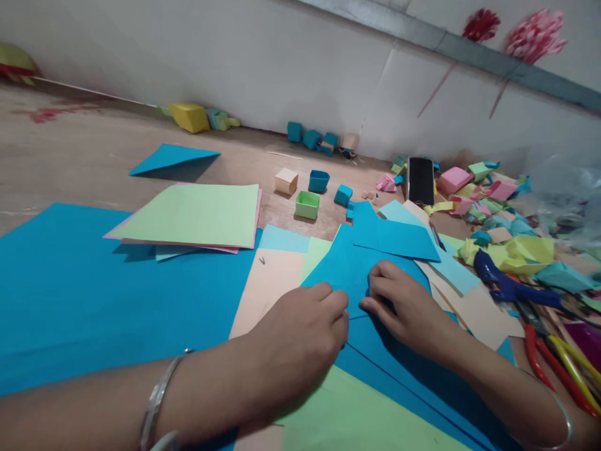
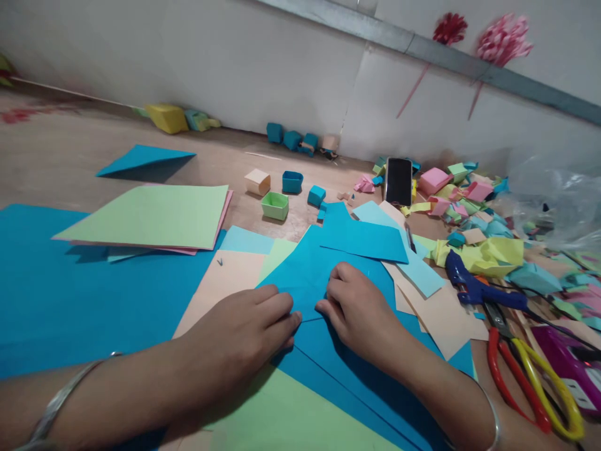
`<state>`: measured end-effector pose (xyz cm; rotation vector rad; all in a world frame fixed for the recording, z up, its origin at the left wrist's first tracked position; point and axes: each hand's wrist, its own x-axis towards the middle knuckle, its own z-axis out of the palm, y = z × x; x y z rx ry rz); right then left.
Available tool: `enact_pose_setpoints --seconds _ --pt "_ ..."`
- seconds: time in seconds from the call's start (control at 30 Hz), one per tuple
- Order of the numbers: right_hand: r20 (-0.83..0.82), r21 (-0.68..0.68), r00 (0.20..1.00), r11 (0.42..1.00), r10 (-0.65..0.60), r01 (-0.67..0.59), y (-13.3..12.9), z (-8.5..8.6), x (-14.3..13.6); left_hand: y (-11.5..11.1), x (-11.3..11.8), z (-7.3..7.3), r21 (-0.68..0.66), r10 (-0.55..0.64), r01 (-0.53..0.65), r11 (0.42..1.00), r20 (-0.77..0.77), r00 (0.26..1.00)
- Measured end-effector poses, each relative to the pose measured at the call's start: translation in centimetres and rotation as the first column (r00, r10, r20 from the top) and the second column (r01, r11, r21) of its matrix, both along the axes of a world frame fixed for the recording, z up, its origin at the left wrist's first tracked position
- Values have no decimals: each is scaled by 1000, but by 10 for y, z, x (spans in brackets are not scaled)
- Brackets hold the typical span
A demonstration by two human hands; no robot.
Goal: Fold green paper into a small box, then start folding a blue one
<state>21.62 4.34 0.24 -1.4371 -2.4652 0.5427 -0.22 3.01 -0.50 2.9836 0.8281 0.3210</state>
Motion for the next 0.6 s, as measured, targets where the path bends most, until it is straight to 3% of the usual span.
enact_pose_setpoints --seconds 0.23,0.47,0.6 --pt "3 20 1000 1000 15 -15 2 -3 2 6 0 1 30 -156 158 987 -65 986" --pt "23 23 1000 1000 19 -20 3 -1 0 9 4 0 9 -129 131 991 -99 987" --pt "4 4 1000 1000 19 -19 4 -2 4 8 -1 0 -30 -121 121 992 -21 992"
